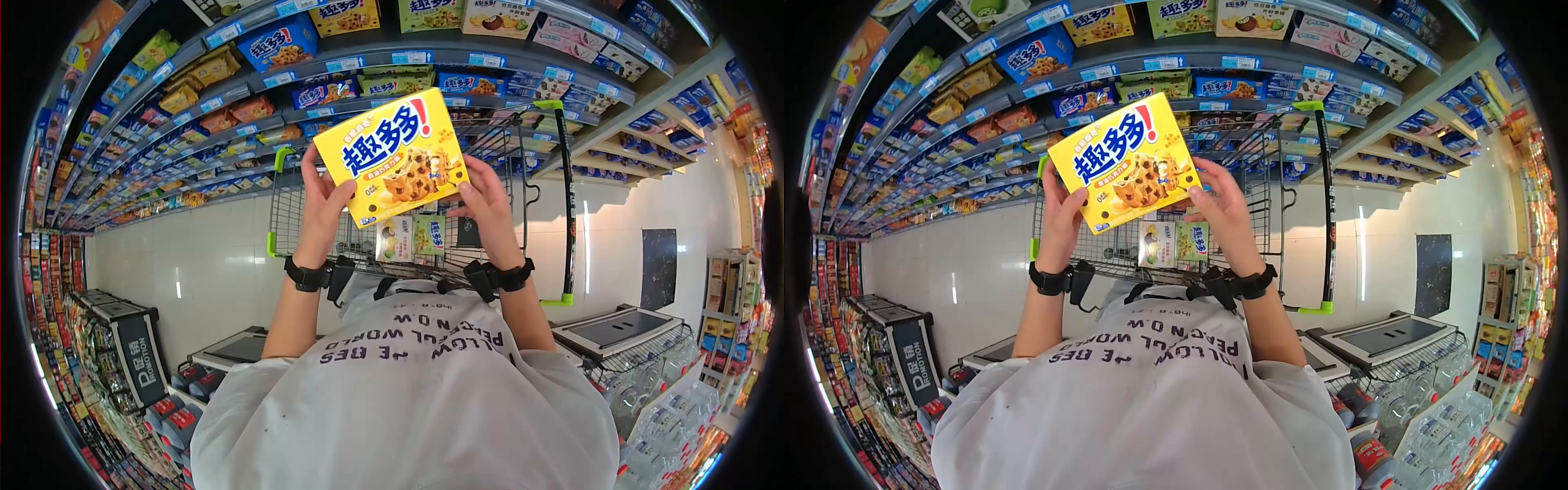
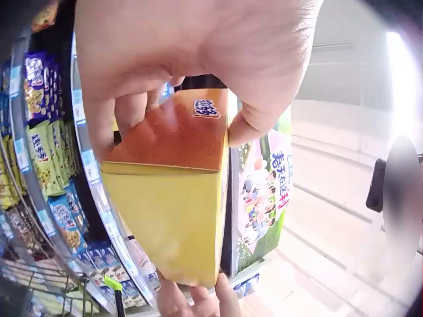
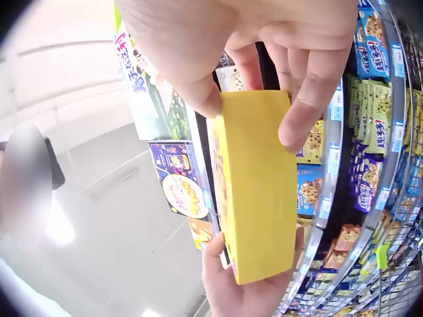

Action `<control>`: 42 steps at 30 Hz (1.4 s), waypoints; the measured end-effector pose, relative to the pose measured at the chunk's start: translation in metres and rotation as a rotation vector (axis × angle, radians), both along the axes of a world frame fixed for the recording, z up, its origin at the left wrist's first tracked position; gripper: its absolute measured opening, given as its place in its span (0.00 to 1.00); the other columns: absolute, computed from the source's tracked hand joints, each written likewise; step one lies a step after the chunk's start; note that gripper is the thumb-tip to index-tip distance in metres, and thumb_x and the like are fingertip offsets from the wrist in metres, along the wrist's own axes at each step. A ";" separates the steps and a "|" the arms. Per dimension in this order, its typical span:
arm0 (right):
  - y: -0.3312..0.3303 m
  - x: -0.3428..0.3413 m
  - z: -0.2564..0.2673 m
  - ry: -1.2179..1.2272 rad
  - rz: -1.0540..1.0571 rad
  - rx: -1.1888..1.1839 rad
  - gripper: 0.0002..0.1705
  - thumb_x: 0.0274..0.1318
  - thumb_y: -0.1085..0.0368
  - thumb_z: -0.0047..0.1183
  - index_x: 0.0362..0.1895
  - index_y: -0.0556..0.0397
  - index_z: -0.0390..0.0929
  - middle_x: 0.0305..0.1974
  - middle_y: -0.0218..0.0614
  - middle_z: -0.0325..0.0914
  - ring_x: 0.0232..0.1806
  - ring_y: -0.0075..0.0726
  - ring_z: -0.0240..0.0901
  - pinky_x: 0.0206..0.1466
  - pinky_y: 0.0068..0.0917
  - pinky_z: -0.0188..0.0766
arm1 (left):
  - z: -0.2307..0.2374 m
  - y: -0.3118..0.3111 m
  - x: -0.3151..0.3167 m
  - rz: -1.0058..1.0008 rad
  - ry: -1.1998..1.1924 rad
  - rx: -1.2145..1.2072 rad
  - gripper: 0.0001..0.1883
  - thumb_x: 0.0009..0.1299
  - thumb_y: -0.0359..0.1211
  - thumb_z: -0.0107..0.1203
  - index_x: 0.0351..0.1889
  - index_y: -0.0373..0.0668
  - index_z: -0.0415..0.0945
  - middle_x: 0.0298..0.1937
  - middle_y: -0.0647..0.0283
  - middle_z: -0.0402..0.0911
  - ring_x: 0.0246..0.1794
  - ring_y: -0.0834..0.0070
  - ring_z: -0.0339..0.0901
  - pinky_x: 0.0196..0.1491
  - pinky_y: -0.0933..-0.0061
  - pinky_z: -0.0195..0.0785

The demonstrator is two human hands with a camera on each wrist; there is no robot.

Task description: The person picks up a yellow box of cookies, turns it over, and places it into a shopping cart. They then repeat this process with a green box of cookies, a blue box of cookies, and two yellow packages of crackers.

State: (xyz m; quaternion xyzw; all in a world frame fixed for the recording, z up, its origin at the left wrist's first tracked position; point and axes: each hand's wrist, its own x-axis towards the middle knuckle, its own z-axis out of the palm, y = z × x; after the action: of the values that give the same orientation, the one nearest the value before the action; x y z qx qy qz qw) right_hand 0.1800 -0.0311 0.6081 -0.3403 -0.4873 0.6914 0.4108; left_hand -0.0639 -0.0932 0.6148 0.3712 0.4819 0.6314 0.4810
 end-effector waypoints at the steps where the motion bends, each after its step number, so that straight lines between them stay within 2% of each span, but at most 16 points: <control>1: -0.001 0.005 0.000 0.029 -0.018 0.023 0.29 0.62 0.65 0.50 0.65 0.55 0.58 0.58 0.40 0.69 0.45 0.28 0.77 0.42 0.20 0.75 | 0.005 -0.002 0.003 -0.007 0.046 0.057 0.40 0.68 0.28 0.51 0.72 0.45 0.36 0.54 0.55 0.72 0.56 0.72 0.72 0.56 0.71 0.67; 5: -0.009 0.019 0.002 0.068 -0.029 0.054 0.27 0.61 0.66 0.52 0.63 0.56 0.63 0.57 0.38 0.70 0.47 0.28 0.76 0.45 0.21 0.75 | 0.014 -0.007 0.020 0.052 0.263 0.220 0.37 0.69 0.30 0.50 0.72 0.43 0.40 0.61 0.55 0.66 0.61 0.71 0.68 0.58 0.70 0.65; 7: -0.009 0.025 -0.002 0.058 -0.031 0.054 0.26 0.61 0.66 0.53 0.62 0.57 0.64 0.57 0.39 0.70 0.47 0.26 0.75 0.47 0.21 0.74 | 0.020 -0.013 0.027 0.068 0.030 0.169 0.33 0.71 0.35 0.46 0.71 0.42 0.46 0.66 0.57 0.61 0.63 0.71 0.65 0.58 0.70 0.66; 8: -0.010 0.026 -0.001 0.059 -0.049 0.047 0.25 0.61 0.65 0.54 0.61 0.57 0.65 0.54 0.38 0.73 0.47 0.24 0.75 0.46 0.21 0.74 | 0.016 -0.014 0.024 0.087 -0.002 0.165 0.28 0.74 0.41 0.41 0.69 0.41 0.50 0.67 0.57 0.60 0.61 0.71 0.69 0.56 0.70 0.68; 11: -0.011 0.032 -0.010 0.027 -0.006 0.030 0.25 0.61 0.63 0.54 0.61 0.57 0.66 0.51 0.38 0.76 0.45 0.24 0.76 0.43 0.20 0.73 | 0.011 -0.023 0.018 0.078 0.039 0.156 0.27 0.76 0.43 0.37 0.68 0.39 0.51 0.68 0.56 0.59 0.57 0.72 0.73 0.54 0.70 0.70; 12: -0.013 0.033 -0.009 0.023 0.012 0.019 0.25 0.61 0.62 0.54 0.60 0.57 0.66 0.49 0.37 0.78 0.43 0.25 0.77 0.41 0.19 0.71 | 0.015 -0.026 0.024 0.150 0.061 0.152 0.24 0.77 0.44 0.39 0.65 0.40 0.57 0.62 0.60 0.67 0.58 0.75 0.70 0.54 0.72 0.68; 16: -0.020 0.033 -0.012 0.025 0.031 0.006 0.25 0.62 0.61 0.53 0.60 0.57 0.66 0.49 0.38 0.78 0.41 0.26 0.78 0.40 0.19 0.71 | 0.012 -0.033 0.020 0.192 0.090 0.150 0.22 0.77 0.43 0.38 0.62 0.39 0.61 0.58 0.61 0.72 0.53 0.76 0.73 0.52 0.74 0.69; 18: -0.021 0.030 -0.013 0.008 0.018 0.038 0.25 0.63 0.60 0.52 0.60 0.56 0.65 0.47 0.37 0.78 0.41 0.26 0.78 0.39 0.19 0.72 | 0.015 -0.032 0.026 0.279 0.083 0.187 0.19 0.77 0.41 0.40 0.58 0.40 0.64 0.55 0.62 0.75 0.49 0.79 0.76 0.47 0.78 0.70; 22: -0.021 0.031 -0.018 0.049 0.073 0.101 0.25 0.63 0.59 0.51 0.61 0.55 0.64 0.45 0.37 0.79 0.38 0.25 0.78 0.37 0.18 0.72 | 0.001 -0.040 0.019 0.317 0.101 0.168 0.17 0.76 0.40 0.43 0.57 0.40 0.64 0.53 0.64 0.75 0.47 0.81 0.75 0.45 0.80 0.70; 24: -0.019 0.035 -0.019 0.013 0.097 0.103 0.25 0.64 0.59 0.50 0.62 0.54 0.63 0.43 0.36 0.78 0.35 0.23 0.77 0.36 0.18 0.73 | -0.008 -0.045 0.008 0.257 0.149 0.125 0.16 0.76 0.39 0.46 0.56 0.41 0.65 0.49 0.67 0.75 0.46 0.83 0.74 0.45 0.81 0.69; 28: -0.019 0.038 -0.020 -0.026 0.142 0.122 0.26 0.66 0.57 0.47 0.64 0.53 0.61 0.41 0.35 0.78 0.33 0.21 0.76 0.35 0.17 0.72 | -0.012 -0.048 0.009 0.254 0.162 0.131 0.17 0.76 0.41 0.44 0.56 0.40 0.65 0.47 0.68 0.75 0.46 0.84 0.73 0.47 0.82 0.67; 30: -0.020 0.037 -0.021 -0.053 0.168 0.135 0.26 0.68 0.54 0.43 0.65 0.50 0.62 0.40 0.33 0.77 0.30 0.20 0.76 0.33 0.15 0.70 | -0.007 -0.048 0.015 0.287 0.228 0.145 0.19 0.76 0.43 0.45 0.57 0.40 0.68 0.50 0.65 0.74 0.51 0.81 0.71 0.53 0.80 0.64; 33: -0.020 0.034 -0.026 -0.086 0.192 0.154 0.26 0.69 0.53 0.39 0.66 0.49 0.63 0.39 0.32 0.78 0.27 0.20 0.77 0.31 0.14 0.69 | 0.002 -0.047 0.024 0.335 0.318 0.123 0.22 0.78 0.43 0.40 0.61 0.39 0.65 0.51 0.63 0.75 0.49 0.83 0.72 0.52 0.82 0.65; 37: -0.022 0.034 -0.024 -0.125 0.175 0.177 0.26 0.70 0.52 0.37 0.66 0.49 0.65 0.39 0.31 0.78 0.25 0.20 0.77 0.31 0.13 0.68 | 0.001 -0.048 0.020 0.290 0.294 0.100 0.22 0.78 0.42 0.39 0.63 0.38 0.65 0.55 0.60 0.74 0.53 0.79 0.71 0.56 0.79 0.64; 39: -0.021 0.035 -0.026 -0.121 0.189 0.154 0.28 0.70 0.49 0.35 0.66 0.49 0.64 0.36 0.30 0.78 0.25 0.21 0.77 0.30 0.13 0.68 | 0.009 -0.049 0.024 0.250 0.155 0.099 0.23 0.78 0.40 0.39 0.65 0.36 0.63 0.59 0.56 0.72 0.58 0.75 0.70 0.59 0.76 0.62; 42: -0.020 0.035 -0.034 -0.086 0.189 0.116 0.29 0.70 0.46 0.33 0.66 0.49 0.64 0.34 0.30 0.78 0.25 0.21 0.77 0.29 0.13 0.67 | 0.015 -0.052 0.028 0.205 0.177 0.137 0.24 0.77 0.39 0.39 0.66 0.34 0.61 0.63 0.52 0.70 0.62 0.71 0.68 0.63 0.72 0.60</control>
State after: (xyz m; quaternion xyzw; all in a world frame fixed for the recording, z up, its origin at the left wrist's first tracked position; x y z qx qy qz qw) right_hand 0.2151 -0.0515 0.5739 -0.2980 -0.5736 0.6823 0.3416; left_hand -0.0363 -0.1450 0.6303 0.4062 0.5137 0.6733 0.3432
